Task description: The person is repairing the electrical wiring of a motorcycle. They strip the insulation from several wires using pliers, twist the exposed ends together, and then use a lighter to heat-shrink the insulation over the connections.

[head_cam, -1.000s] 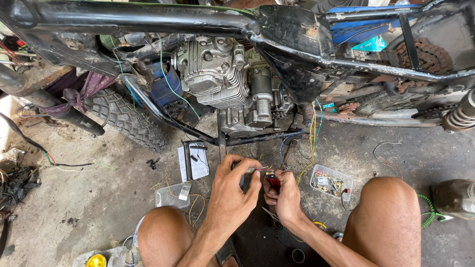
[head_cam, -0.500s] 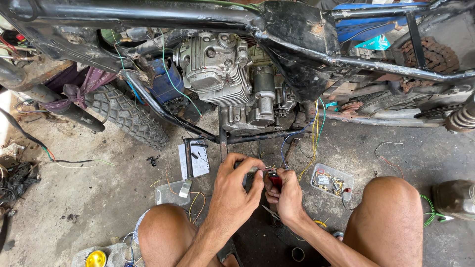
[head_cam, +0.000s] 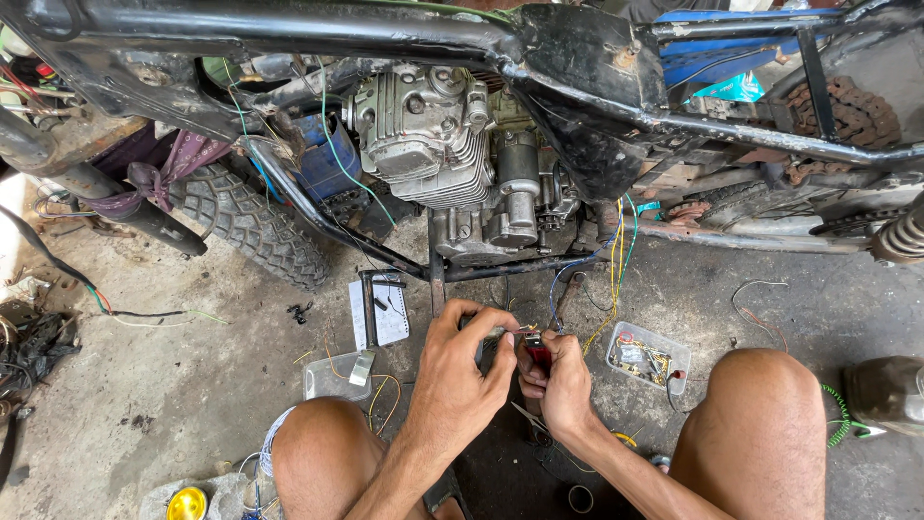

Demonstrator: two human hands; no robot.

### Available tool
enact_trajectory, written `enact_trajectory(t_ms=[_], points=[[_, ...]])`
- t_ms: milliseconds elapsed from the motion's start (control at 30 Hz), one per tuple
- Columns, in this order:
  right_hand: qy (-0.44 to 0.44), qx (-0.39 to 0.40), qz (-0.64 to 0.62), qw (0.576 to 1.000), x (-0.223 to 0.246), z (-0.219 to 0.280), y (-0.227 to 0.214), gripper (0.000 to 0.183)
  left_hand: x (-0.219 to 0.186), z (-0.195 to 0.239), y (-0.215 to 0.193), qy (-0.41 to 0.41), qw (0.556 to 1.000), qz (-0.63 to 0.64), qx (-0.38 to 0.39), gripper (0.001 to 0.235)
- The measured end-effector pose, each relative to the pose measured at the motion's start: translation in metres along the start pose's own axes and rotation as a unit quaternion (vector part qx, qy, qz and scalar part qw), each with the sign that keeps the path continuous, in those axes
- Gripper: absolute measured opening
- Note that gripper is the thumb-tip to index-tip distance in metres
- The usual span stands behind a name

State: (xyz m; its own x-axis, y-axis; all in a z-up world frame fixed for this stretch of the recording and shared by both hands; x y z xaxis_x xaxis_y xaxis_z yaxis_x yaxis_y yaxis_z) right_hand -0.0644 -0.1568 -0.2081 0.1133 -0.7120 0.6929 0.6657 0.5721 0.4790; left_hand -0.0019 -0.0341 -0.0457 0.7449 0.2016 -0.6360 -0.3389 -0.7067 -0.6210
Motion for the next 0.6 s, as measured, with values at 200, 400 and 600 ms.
enact_trajectory(t_ms=[200, 400, 600], points=[[-0.013, -0.002, 0.011, 1.0, -0.0021, -0.0033, -0.0026, 0.034, 0.0, -0.0012, -0.0004, 0.004, 1.0, -0.002, -0.006, 0.015], [-0.012, -0.002, 0.0, 1.0, -0.0021, -0.0033, -0.0033, 0.031, 0.0023, -0.0004, 0.0023, 0.001, 1.0, 0.001, -0.008, 0.015], [-0.011, 0.002, -0.009, 1.0, -0.0023, -0.0049, -0.0022, 0.03, 0.0039, 0.0001, 0.0034, 0.008, 1.0, 0.002, -0.009, 0.016]])
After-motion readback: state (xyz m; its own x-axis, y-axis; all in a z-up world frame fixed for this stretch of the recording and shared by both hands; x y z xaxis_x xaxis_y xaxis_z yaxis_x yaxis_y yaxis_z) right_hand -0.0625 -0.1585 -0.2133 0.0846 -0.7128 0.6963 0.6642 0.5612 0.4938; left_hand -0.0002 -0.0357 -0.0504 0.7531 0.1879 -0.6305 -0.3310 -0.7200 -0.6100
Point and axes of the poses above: each hand's wrist, its own z-axis away from the middle knuckle, its own y-axis out of the palm, x = y × z, the point moved 4 cm from there along -z, towards the middle knuckle, and after that the axes turned 12 degrees about y, right-handed, at the moved point
